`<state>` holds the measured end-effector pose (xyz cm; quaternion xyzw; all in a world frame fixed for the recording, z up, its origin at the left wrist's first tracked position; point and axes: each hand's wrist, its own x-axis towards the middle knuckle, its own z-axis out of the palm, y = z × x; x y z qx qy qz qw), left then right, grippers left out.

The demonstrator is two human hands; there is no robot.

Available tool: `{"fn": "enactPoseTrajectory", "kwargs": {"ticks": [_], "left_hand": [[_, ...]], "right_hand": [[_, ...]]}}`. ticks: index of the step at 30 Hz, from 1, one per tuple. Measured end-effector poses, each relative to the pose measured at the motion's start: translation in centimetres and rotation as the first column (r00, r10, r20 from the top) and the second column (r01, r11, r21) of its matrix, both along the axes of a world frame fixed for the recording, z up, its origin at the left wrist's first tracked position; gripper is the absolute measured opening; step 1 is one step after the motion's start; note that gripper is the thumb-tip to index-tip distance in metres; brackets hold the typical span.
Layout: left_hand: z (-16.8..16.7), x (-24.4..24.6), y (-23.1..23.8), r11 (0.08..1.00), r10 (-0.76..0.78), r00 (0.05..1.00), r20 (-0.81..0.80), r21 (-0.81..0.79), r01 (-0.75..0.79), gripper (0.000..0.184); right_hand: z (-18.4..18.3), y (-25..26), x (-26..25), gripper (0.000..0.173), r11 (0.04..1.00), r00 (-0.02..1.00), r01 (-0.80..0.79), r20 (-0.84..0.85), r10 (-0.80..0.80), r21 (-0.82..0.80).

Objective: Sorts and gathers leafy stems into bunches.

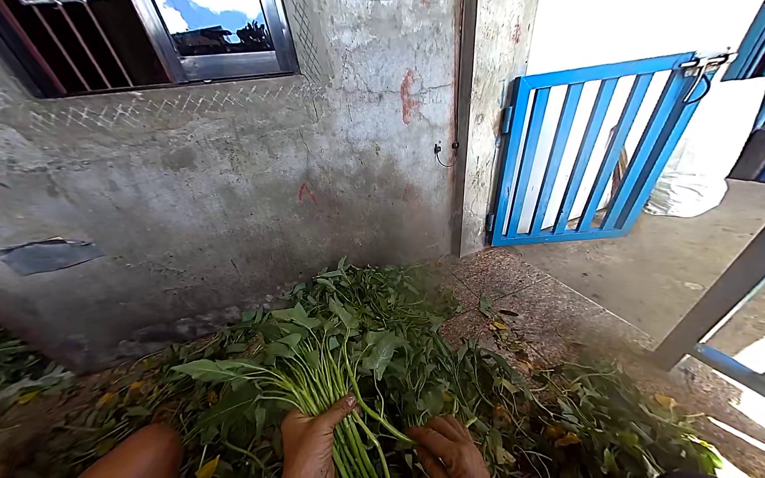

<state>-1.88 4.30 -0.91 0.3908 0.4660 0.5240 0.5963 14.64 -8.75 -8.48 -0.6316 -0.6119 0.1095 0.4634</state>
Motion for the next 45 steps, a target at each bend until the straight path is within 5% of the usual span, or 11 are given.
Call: {"fn": "enactPoseTrajectory", "kwargs": {"ticks": [17, 23, 30, 35, 40, 43, 45], "left_hand": [[0.1, 0.5, -1.0, 0.994, -0.091, 0.996, -0.013, -0.061, 0.09, 0.047], [0.1, 1.2, -1.6, 0.997, -0.075, 0.996, -0.046, -0.01, 0.075, 0.047], [0.0, 1.2, -2.1, 0.985, -0.168, 0.983, -0.066, 0.019, 0.17, 0.047], [-0.2, 1.2, -2.5, 0.985, -0.158, 0.986, -0.058, 0.06, 0.162, 0.041], [0.0, 1.3, -1.6, 0.99, 0.116, 0.991, 0.066, 0.069, -0.12, 0.043], [1.5, -1.3, 1.4, 0.946, 0.305, 0.944, 0.128, 0.076, -0.316, 0.04], [2.2, -3.1, 2.6, 0.92, 0.369, 0.916, 0.16, 0.076, -0.384, 0.039]], "right_hand": [[-0.4, 0.0, -0.3, 0.023, 0.995, 0.995, -0.099, 0.012, 0.099, -0.021], [1.1, 0.3, -1.7, 0.041, 0.999, 0.995, -0.031, -0.097, 0.029, -0.021], [2.5, 1.7, -3.9, 0.033, 0.994, 0.986, -0.045, -0.165, 0.027, -0.103], [2.2, 3.0, -4.5, 0.021, 0.994, 0.976, 0.104, 0.196, -0.095, -0.034], [0.7, 3.2, -4.4, 0.019, 0.974, 0.873, 0.221, 0.437, -0.218, 0.045], [-2.1, 0.0, -2.1, 0.021, 0.948, 0.901, 0.248, 0.407, -0.149, -0.201], [-4.9, -2.4, 0.4, 0.034, 0.767, 0.947, 0.241, 0.318, -0.051, -0.594]]}}
